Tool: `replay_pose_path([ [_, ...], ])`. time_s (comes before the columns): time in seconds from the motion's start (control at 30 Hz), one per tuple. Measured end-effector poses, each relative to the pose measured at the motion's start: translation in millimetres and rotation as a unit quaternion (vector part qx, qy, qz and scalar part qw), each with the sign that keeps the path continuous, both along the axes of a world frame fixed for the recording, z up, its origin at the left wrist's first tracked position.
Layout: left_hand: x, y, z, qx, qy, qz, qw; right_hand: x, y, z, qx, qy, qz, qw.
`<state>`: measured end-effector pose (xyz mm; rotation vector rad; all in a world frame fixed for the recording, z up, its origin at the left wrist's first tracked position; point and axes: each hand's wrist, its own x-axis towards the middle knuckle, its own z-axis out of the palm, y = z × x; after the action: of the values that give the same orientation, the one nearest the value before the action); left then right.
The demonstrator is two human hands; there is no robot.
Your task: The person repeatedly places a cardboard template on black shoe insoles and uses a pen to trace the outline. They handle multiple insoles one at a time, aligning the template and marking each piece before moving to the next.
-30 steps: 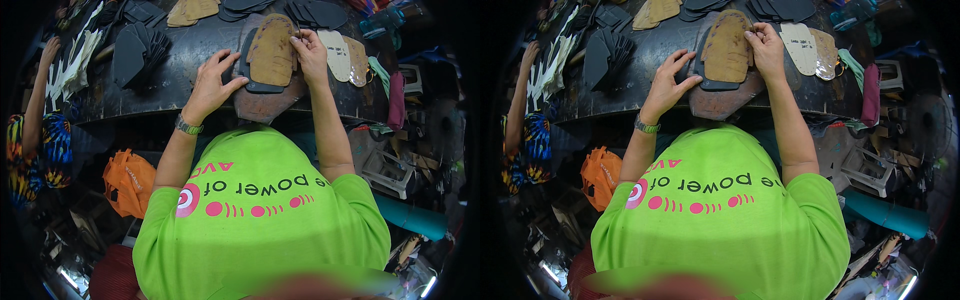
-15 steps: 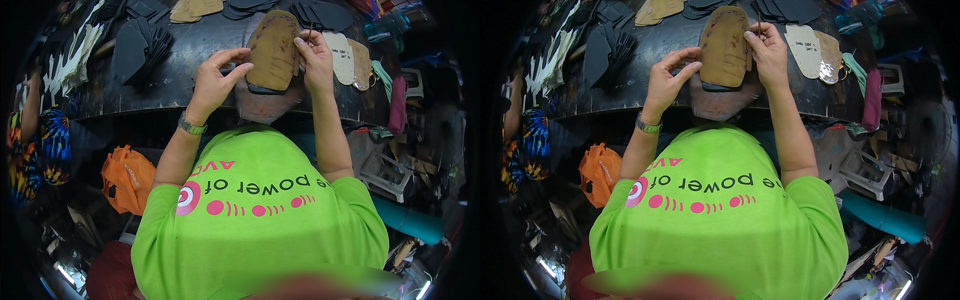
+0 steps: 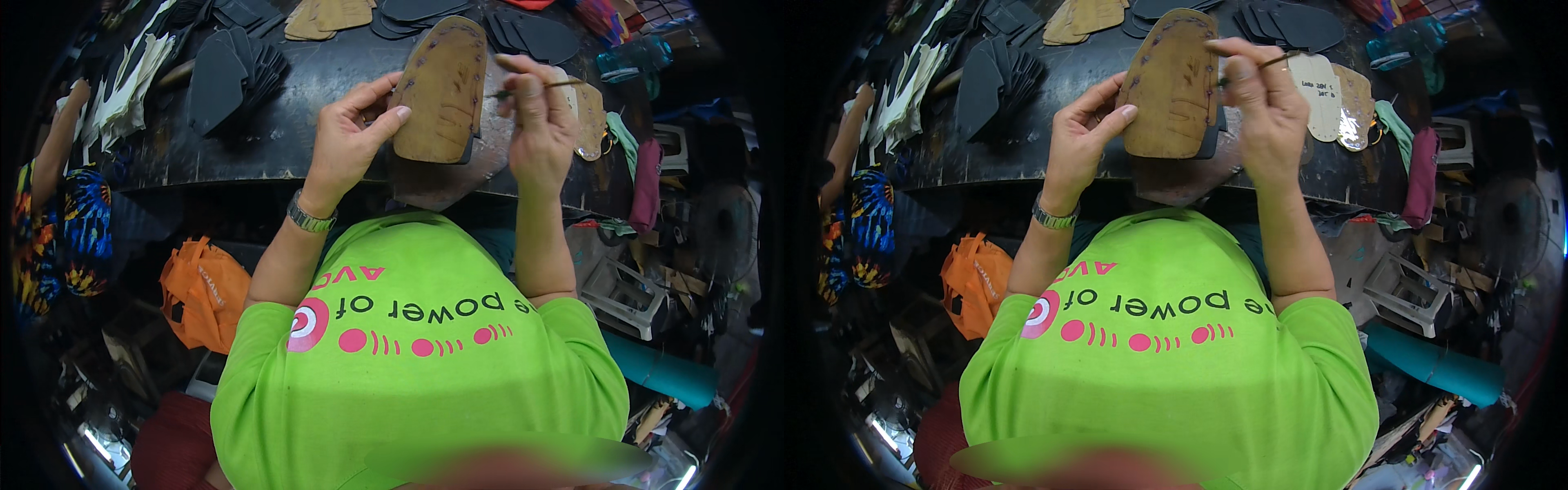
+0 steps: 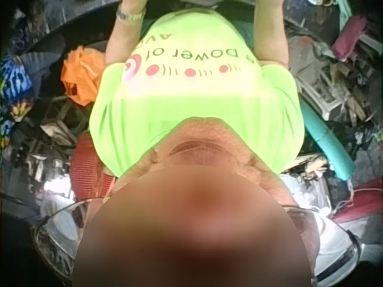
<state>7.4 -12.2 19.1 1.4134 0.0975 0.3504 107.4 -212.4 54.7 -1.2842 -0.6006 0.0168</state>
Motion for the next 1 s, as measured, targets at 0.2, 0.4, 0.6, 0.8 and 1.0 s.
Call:
replay_pose_path([
  [0.2, -5, -8, 6, -0.016, -0.027, -0.021, 0.999, -21, 20, -15, 0.063, -0.038, 0.109, 0.991],
  [0.4, -9, -8, 8, -0.026, -0.018, -0.029, 0.999, -25, 22, -19, 0.040, -0.103, 0.079, 0.991],
  [0.6, -10, -9, 4, 0.018, -0.039, -0.036, 0.998, -29, 26, -25, -0.032, -0.177, 0.007, 0.984],
  [0.8, -9, -8, 0, 0.027, -0.019, -0.045, 0.998, -30, 28, -34, -0.068, -0.269, -0.041, 0.960],
  [1.0, -10, -9, -1, 0.006, -0.001, -0.054, 0.999, -30, 26, -35, -0.014, -0.195, 0.012, 0.981],
])
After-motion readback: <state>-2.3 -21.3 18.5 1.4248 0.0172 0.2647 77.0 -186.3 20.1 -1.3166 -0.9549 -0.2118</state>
